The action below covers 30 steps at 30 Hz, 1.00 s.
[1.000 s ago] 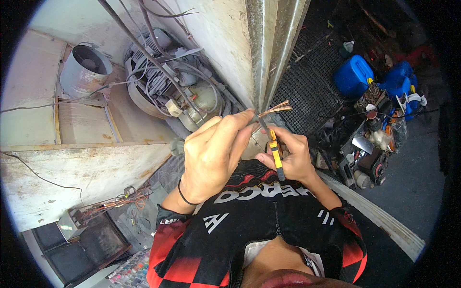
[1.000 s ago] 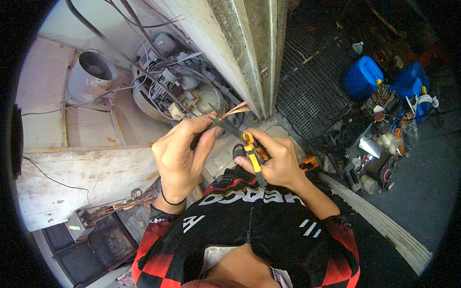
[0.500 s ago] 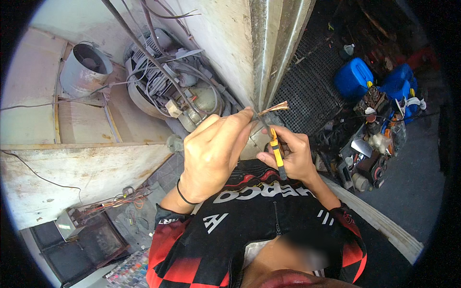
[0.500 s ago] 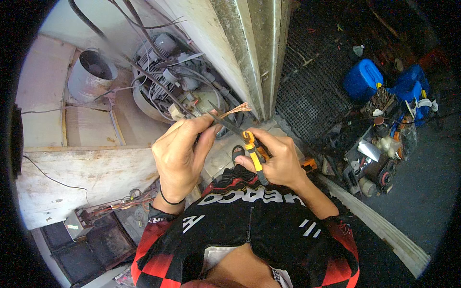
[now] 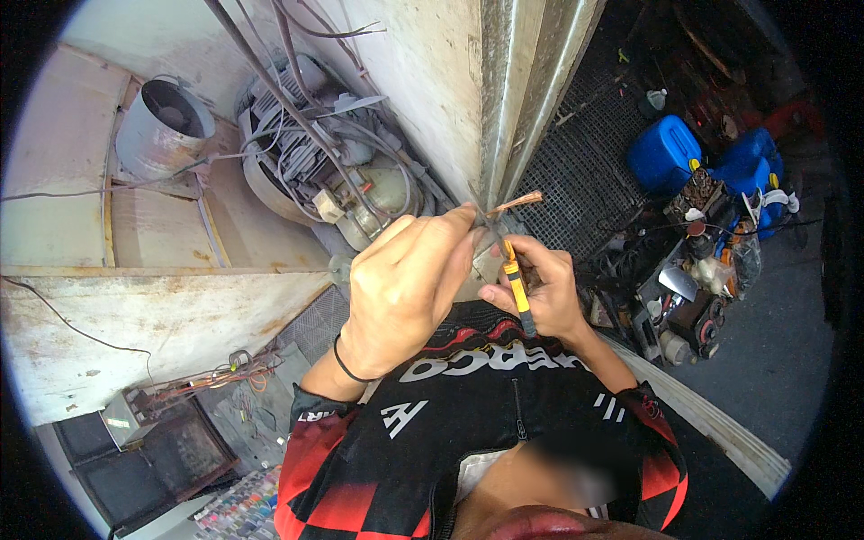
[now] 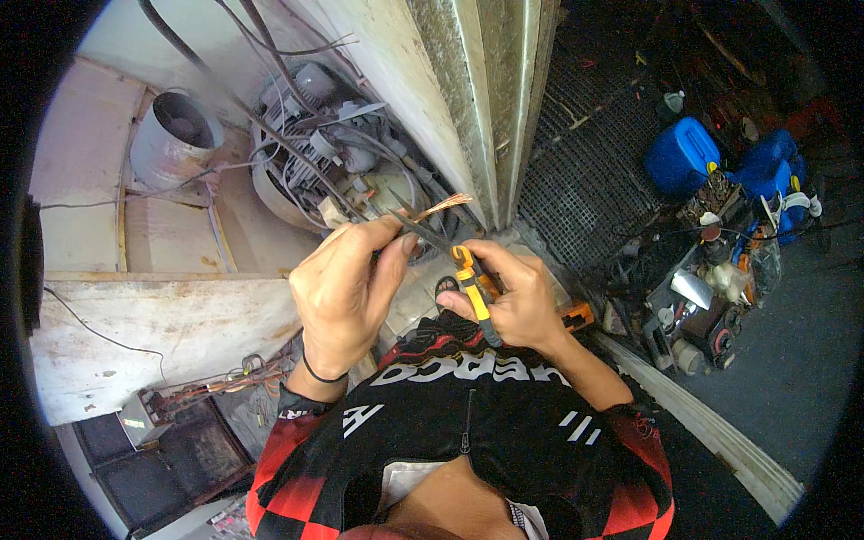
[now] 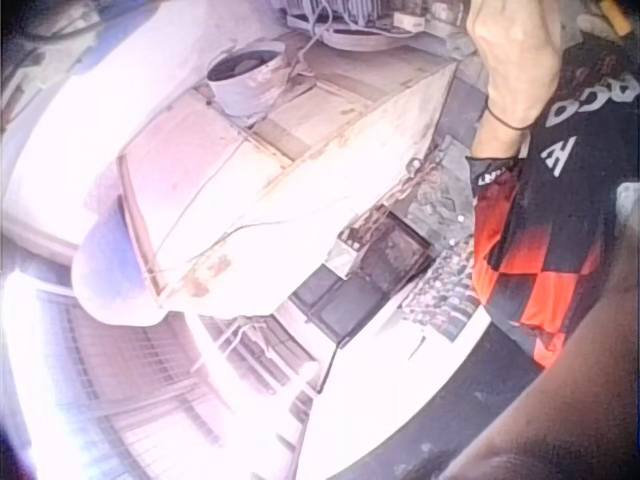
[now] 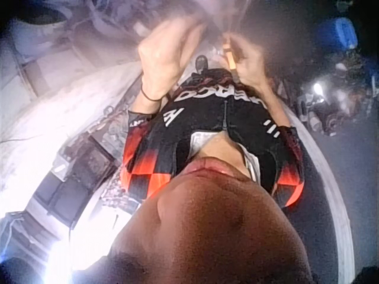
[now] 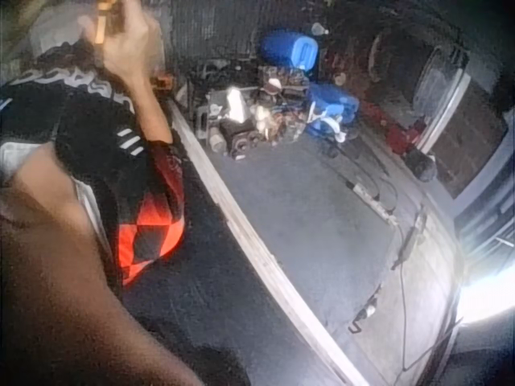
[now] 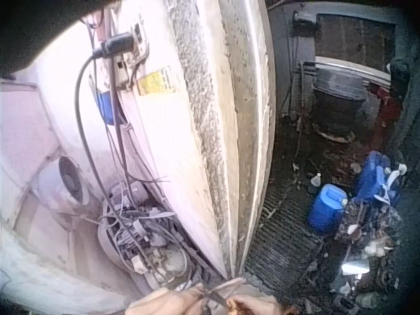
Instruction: The person strips insulation from wires with a pair of snips and سپس twists the exposed copper filaments together by hand.
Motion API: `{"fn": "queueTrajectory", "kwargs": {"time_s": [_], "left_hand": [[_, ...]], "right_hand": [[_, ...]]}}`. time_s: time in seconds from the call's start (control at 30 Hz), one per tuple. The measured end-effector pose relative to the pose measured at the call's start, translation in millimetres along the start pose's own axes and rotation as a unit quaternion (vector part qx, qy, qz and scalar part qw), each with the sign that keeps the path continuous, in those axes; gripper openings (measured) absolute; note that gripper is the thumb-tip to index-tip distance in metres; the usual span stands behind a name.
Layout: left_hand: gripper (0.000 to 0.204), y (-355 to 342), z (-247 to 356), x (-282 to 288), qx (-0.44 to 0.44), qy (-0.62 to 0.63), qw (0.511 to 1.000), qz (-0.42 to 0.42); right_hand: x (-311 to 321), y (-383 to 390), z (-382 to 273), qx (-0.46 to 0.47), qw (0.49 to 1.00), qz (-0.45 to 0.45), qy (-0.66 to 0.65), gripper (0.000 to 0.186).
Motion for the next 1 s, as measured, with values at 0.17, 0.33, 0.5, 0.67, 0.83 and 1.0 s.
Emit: {"fn": "queueTrajectory", "kwargs": {"time_s": [0.17, 0.33, 0.5, 0.67, 0.83, 1.0], "left_hand": [[0.025, -1, -9, 0, -0.016, 0.011, 1.0, -0.02], [0.034, -8, -15, 3, -0.016, 0.029, 0.997, -0.064], [0.037, -9, -22, 4, -0.058, -0.039, 0.995, -0.078], [0.038, -6, -28, 1, -0.068, -0.047, 0.995, -0.059], [0.039, -6, -33, 0, -0.056, -0.067, 0.996, -0.036], [0.045, -2, -41, -3, -0.042, -0.122, 0.991, -0.019]], "right_hand": [[-13, 1, 8, -0.025, 0.993, -0.032, -0.114, 0.047], [-18, -1, 11, -0.039, 0.986, -0.062, -0.15, 0.048], [-22, -2, 7, -0.049, 0.982, -0.08, -0.161, 0.049], [-22, -5, 12, -0.042, 0.985, -0.071, -0.149, 0.05], [-22, -9, 14, -0.028, 0.988, -0.041, -0.147, 0.047], [-25, -9, 15, -0.041, 0.984, -0.035, -0.168, 0.039]]}}
Point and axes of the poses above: each hand's wrist, its own y-axis away from the middle knuckle, its own x-axis out of the back of the hand, z = x × y, the point moved 7 cm from there along -y, towards the middle knuckle, and after that the axes turned 2 degrees about -z, right-handed, at the moved point
